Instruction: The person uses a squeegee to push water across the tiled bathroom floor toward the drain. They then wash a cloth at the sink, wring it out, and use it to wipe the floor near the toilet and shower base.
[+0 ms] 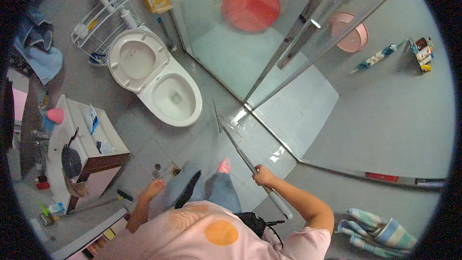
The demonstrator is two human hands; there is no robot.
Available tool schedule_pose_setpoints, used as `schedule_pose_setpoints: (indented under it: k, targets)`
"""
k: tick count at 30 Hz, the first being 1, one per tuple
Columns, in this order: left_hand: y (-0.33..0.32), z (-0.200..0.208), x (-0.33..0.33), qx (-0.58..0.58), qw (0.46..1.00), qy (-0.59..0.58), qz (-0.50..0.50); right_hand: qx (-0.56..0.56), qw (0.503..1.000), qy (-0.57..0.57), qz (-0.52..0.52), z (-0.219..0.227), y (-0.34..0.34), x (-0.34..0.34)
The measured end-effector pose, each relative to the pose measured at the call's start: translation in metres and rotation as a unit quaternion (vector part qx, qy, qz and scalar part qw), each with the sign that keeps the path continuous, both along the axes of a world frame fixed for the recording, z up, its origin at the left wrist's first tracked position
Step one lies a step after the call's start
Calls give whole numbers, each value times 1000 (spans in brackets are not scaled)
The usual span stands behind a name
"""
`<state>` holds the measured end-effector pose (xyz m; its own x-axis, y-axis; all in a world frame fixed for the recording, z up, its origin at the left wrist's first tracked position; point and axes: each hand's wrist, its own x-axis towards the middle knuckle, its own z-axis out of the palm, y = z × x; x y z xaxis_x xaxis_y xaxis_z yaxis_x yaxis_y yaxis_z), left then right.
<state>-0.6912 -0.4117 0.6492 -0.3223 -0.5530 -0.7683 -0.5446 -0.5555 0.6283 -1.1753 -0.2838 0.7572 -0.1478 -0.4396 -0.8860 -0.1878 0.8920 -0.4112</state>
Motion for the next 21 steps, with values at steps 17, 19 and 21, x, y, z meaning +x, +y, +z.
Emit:
schedule_pose_setpoints:
  k: [17, 19, 21]
  targets:
    - [-141, -80, -92, 171, 970, -20, 169, -165, 967, 7, 193, -101, -401, -50]
    - [-173, -71, -105, 125, 962, 45, 240, -140, 974, -28, 177, -110, -453, -46]
    - [-201, -49, -115, 127, 958, 39, 255, -102, 977, -41, 182, -114, -502, -40]
